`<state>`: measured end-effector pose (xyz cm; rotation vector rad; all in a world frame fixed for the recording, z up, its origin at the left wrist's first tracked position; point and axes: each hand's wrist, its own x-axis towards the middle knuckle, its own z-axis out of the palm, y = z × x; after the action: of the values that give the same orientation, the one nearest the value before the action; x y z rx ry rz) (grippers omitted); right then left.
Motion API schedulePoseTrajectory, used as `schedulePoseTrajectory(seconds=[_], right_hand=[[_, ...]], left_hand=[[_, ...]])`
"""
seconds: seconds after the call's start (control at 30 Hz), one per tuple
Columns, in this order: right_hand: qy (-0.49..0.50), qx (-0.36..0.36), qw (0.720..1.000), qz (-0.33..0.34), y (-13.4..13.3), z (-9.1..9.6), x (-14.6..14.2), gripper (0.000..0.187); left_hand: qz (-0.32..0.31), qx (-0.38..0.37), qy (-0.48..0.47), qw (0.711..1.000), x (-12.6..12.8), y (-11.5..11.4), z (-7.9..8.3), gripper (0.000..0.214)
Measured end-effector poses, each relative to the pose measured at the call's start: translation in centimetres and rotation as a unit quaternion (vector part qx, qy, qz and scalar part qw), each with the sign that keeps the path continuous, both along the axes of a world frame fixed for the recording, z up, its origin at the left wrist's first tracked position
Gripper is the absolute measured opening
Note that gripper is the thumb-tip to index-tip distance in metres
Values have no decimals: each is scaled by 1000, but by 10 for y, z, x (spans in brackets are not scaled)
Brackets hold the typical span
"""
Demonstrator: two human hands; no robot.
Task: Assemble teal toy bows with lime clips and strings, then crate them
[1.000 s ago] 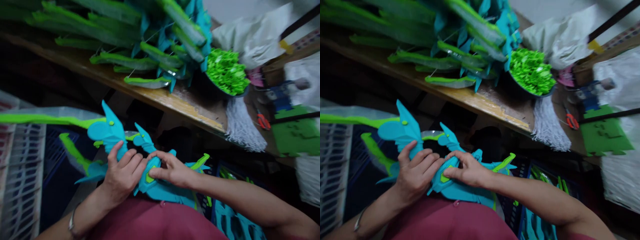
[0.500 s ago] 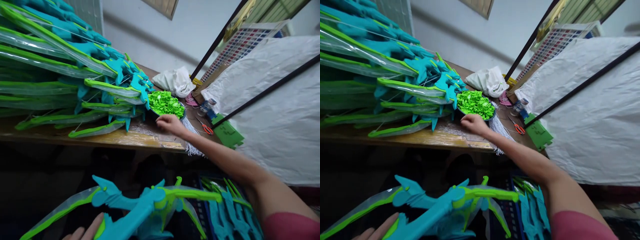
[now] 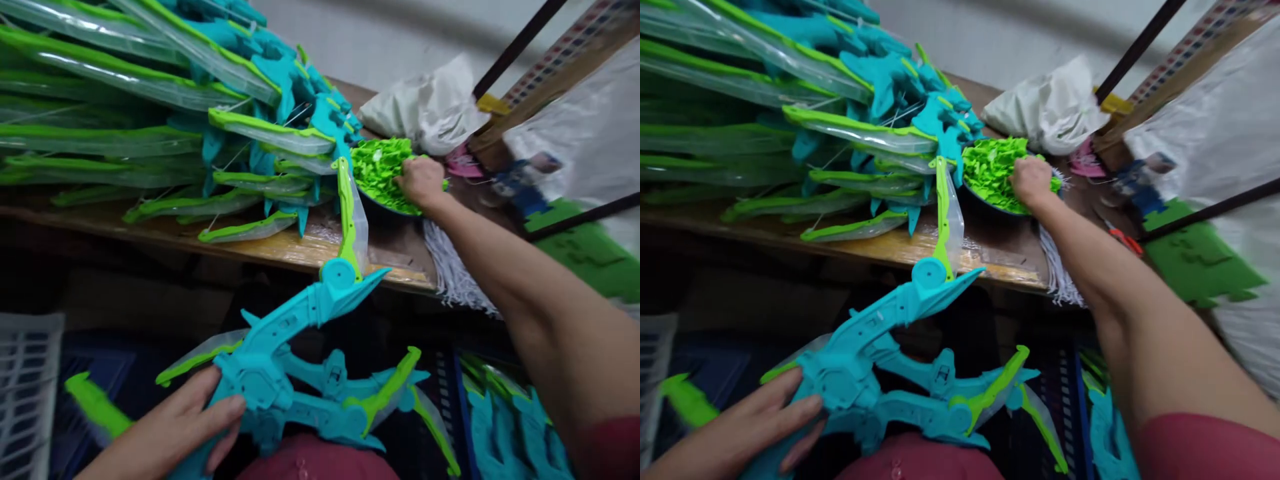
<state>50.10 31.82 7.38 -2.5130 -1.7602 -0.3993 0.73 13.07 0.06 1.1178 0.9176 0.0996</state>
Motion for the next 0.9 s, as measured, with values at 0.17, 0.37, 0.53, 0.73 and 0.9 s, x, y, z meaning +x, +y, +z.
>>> schedulePoseTrajectory(seconds=[0.17,0.37,0.53,0.73,0.9], right_hand=[[44,36,998,7,-3,12,6,48],[108,253,961,31,-61,28,-21,37],[216,464,838,189,-186,12,-122,14],[329,305,811,375,-268,-35,-238,22],[350,330,804,351,-267,-58,-263,19]], left_hand=[[31,-85,-134,987,23,10,1,42],[58,-81,-157,982,29,5,1,36],[74,-82,-164,980,33,0,2,33],[66,-30,-141,987,41,-1,2,34],[77,-34,-136,987,43,-7,6,36]])
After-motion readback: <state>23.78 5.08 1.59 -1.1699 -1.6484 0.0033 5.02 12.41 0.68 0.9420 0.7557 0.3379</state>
